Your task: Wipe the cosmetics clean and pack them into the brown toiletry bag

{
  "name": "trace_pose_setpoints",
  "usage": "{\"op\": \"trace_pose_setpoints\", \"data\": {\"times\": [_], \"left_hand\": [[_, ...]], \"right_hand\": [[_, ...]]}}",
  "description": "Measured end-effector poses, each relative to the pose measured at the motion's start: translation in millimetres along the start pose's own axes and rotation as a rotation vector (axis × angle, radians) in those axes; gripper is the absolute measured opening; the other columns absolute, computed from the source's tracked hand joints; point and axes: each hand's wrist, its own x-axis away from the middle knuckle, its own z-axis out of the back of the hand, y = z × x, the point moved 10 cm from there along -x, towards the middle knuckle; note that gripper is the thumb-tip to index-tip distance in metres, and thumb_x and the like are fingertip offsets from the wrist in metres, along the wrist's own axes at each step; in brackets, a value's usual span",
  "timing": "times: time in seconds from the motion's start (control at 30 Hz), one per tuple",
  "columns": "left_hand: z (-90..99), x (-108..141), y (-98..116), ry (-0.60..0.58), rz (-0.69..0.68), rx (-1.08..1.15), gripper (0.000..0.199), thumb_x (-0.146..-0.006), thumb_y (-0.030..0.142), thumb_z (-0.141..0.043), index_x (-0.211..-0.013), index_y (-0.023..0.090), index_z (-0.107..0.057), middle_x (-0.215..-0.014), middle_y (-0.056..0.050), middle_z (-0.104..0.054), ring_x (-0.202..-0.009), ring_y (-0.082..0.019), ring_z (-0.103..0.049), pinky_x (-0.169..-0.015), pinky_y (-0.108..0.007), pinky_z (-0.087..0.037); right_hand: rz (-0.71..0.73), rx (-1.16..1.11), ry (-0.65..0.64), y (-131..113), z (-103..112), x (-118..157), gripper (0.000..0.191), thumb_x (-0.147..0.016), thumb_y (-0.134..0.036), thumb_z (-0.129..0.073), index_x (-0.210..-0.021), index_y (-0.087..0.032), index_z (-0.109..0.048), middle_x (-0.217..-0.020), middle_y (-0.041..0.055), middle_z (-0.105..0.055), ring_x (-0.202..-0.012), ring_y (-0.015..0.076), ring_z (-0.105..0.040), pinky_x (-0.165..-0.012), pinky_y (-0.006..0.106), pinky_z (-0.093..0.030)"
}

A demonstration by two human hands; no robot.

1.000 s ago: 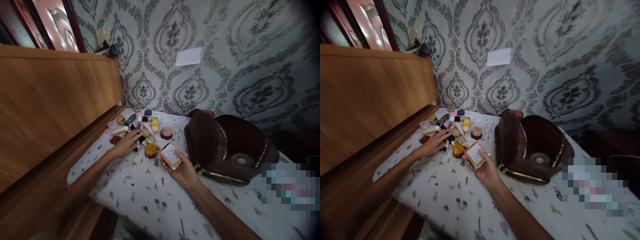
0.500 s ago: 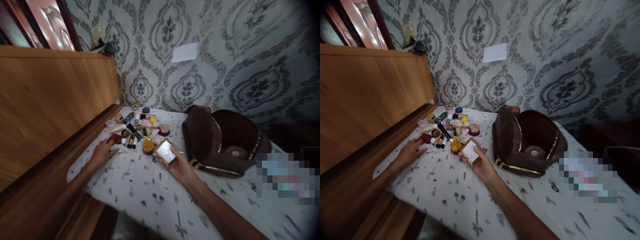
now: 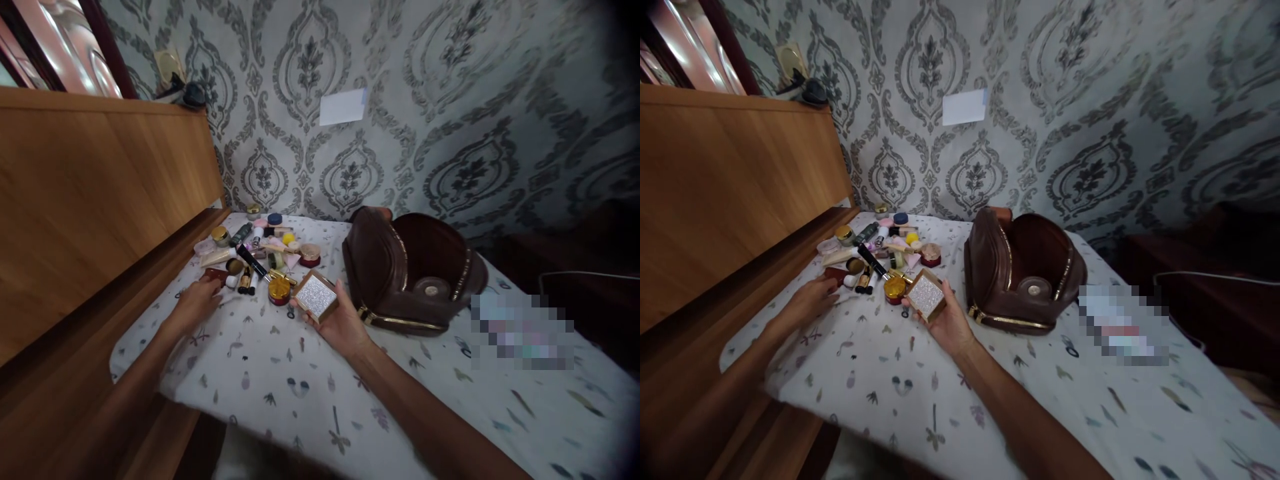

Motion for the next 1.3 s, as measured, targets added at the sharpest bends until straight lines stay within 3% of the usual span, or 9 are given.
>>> {"op": "trace_pose_setpoints", "data": {"times": [0.17, 0.3, 0.43, 0.5, 0.6, 0.73, 0.9, 1.13, 1.3], "left_hand": [[45.7, -23.5, -5.9, 0.199, 0.024, 0.278, 0.016, -0.063, 0.030, -0.057, -0.055, 0.021, -0.046, -0.051, 0.006, -0.042, -0.052, -0.012, -0.037, -0.052, -0.024, -0.027], [63.9, -34.3, 17.2, 0.372, -0.011, 0.559, 0.015, -0.067, 0.034, -0.050, -0.064, 0.022, -0.042, -0.060, 0.005, -0.043, -0.052, -0.011, -0.037, -0.050, -0.023, -0.029], [22.3, -36.3, 71.0, 0.308, -0.102, 0.721, 0.012, -0.067, 0.030, -0.055, -0.066, 0.020, -0.048, -0.083, 0.000, -0.059, -0.064, -0.012, -0.049, -0.056, -0.022, -0.037], [-8.3, -33.2, 103.3, 0.216, -0.165, 0.747, 0.012, -0.068, 0.028, -0.058, -0.065, 0.020, -0.051, -0.087, -0.001, -0.062, -0.078, -0.015, -0.055, -0.065, -0.023, -0.041], [-52.7, -23.8, 144.6, 0.033, -0.257, 0.793, 0.013, -0.073, 0.029, -0.061, -0.071, 0.019, -0.052, -0.089, -0.002, -0.063, -0.079, -0.015, -0.056, -0.068, -0.024, -0.043], [-91.8, -8.0, 169.3, -0.174, -0.356, 0.803, 0.016, -0.085, 0.028, -0.053, -0.098, 0.020, -0.057, -0.087, -0.001, -0.059, -0.075, -0.015, -0.054, -0.067, -0.024, -0.042], [-92.4, 0.7, 158.3, -0.099, -0.437, 0.620, 0.013, -0.085, 0.022, -0.052, -0.094, 0.019, -0.060, -0.085, -0.002, -0.057, -0.078, -0.017, -0.054, -0.071, -0.027, -0.042], [-83.7, 8.0, 165.5, -0.092, -0.593, 0.525, 0.013, -0.083, 0.015, -0.048, -0.085, 0.019, -0.060, -0.080, -0.002, -0.057, -0.077, -0.017, -0.055, -0.071, -0.028, -0.041], [-82.5, 4.1, 159.9, -0.075, -0.571, 0.541, 0.010, -0.082, 0.015, -0.050, -0.081, 0.019, -0.059, -0.078, -0.001, -0.057, -0.076, -0.017, -0.055, -0.070, -0.028, -0.041]], "right_hand": [[-0.004, 0.019, 0.002, 3.2, 2.2, -2.4, 0.043, -0.094, -0.052, -0.047, -0.119, -0.020, -0.063, -0.107, 0.0103, -0.074, -0.083, 0.0232, -0.074, -0.058, 0.027, -0.053], [0.022, 0.038, -0.016, 2.7, 0.4, -3.3, 0.038, -0.094, -0.047, -0.049, -0.116, -0.020, -0.063, -0.101, 0.0100, -0.075, -0.078, 0.0229, -0.073, -0.055, 0.027, -0.052], [0.005, 0.066, -0.038, 5.2, -4.9, -2.4, 0.033, -0.090, -0.039, -0.053, -0.115, -0.020, -0.062, -0.093, 0.0086, -0.076, -0.072, 0.0230, -0.073, -0.047, 0.023, -0.047], [-0.018, 0.063, -0.037, 7.2, -6.2, -2.0, 0.034, -0.089, -0.039, -0.053, -0.117, -0.020, -0.061, -0.094, 0.0089, -0.076, -0.069, 0.0231, -0.073, -0.043, 0.022, -0.045], [-0.025, 0.030, -0.022, 7.2, -4.3, -1.8, 0.033, -0.088, -0.039, -0.053, -0.114, -0.019, -0.061, -0.091, 0.0078, -0.076, -0.066, 0.0225, -0.073, -0.040, 0.022, -0.045], [-0.026, 0.003, 0.033, 5.3, 5.6, -2.7, 0.029, -0.088, -0.041, -0.052, -0.105, -0.020, -0.062, -0.078, 0.0058, -0.075, -0.059, 0.0212, -0.071, -0.036, 0.022, -0.044], [-0.007, -0.031, 0.100, 0.5, 15.2, -6.3, 0.033, -0.090, -0.046, -0.049, -0.109, -0.021, -0.061, -0.077, 0.0046, -0.075, -0.051, 0.0190, -0.068, -0.032, 0.020, -0.040], [0.012, -0.065, 0.064, -4.0, 13.5, -8.5, 0.039, -0.094, -0.053, -0.043, -0.112, -0.023, -0.059, -0.082, 0.0049, -0.075, -0.053, 0.0179, -0.069, -0.033, 0.018, -0.041], [0.049, 0.074, -0.038, -5.2, 7.2, -7.0, 0.037, -0.086, -0.044, -0.061, -0.115, -0.021, -0.061, -0.086, 0.0051, -0.075, -0.060, 0.0177, -0.070, -0.041, 0.020, -0.047]]}}
